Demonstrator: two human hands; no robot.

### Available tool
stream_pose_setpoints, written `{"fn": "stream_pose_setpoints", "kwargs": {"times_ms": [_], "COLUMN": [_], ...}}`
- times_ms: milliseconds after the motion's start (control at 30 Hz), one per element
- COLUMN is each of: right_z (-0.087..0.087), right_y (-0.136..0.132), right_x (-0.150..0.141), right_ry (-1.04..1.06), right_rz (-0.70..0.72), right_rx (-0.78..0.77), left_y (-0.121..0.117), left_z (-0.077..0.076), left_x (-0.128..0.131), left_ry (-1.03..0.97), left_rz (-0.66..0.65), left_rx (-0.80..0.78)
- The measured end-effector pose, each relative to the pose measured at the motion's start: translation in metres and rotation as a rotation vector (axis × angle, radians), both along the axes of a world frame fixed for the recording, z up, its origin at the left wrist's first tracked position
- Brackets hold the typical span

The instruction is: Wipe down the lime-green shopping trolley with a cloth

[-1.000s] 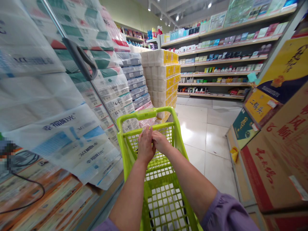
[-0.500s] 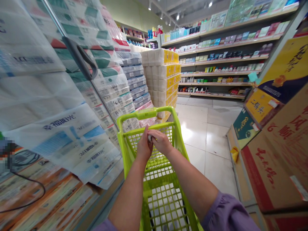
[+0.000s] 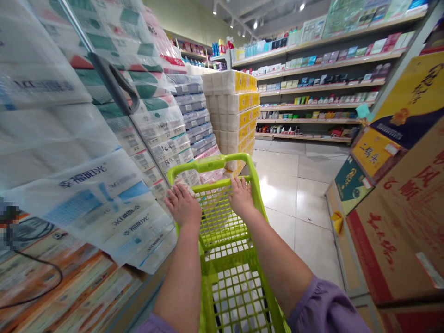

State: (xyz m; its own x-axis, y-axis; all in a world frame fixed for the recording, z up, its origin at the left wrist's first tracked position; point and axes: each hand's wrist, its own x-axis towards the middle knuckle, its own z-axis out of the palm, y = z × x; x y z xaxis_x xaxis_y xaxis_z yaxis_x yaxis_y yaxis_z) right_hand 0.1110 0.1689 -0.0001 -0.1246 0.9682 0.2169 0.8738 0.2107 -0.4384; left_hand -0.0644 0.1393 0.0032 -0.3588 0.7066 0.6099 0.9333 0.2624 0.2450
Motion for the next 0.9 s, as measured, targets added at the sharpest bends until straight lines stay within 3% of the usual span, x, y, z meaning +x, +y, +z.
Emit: {"fn": "stream_pose_setpoints", "kwargs": {"times_ms": [200,333,400,533,600,733,800,900], "right_z": [0.004,0.001,0.0,-0.004,-0.005,-0.007,-0.008,-0.007], "right_y": [0.001,0.001,0.002,0.003,0.003,0.004,0.005,0.005], "right_x": [-0.002,-0.003,-0.003,-0.003,-0.003,-0.003,-0.003,-0.003], "right_ry": [0.023,0.051,0.06,0.071,0.071,0.055,0.045,0.043], "right_rz": [0.012,0.014,0.018,0.021,0.018,0.018,0.021,0.024], "right_rx": [-0.004,0.004,0.014,0.03,0.036,0.049,0.05,0.042], "left_y": [0.012,0.013,0.012,0.009,0.008,0.008,0.008,0.01], "left_z": [-0.006,-0.007,-0.008,-0.01,-0.01,-0.009,-0.009,-0.009], "left_x": [0.0,0.005,0.009,0.018,0.024,0.035,0.035,0.03], "left_ry": [-0.007,0.091,0.112,0.058,0.071,0.149,0.136,0.074], "left_rz": [-0.209,-0.403,-0.37,-0.145,-0.191,-0.408,-0.381,-0.232], "left_rx": [-0.059,-0.1,-0.099,-0.05,-0.083,-0.177,-0.171,-0.068]}}
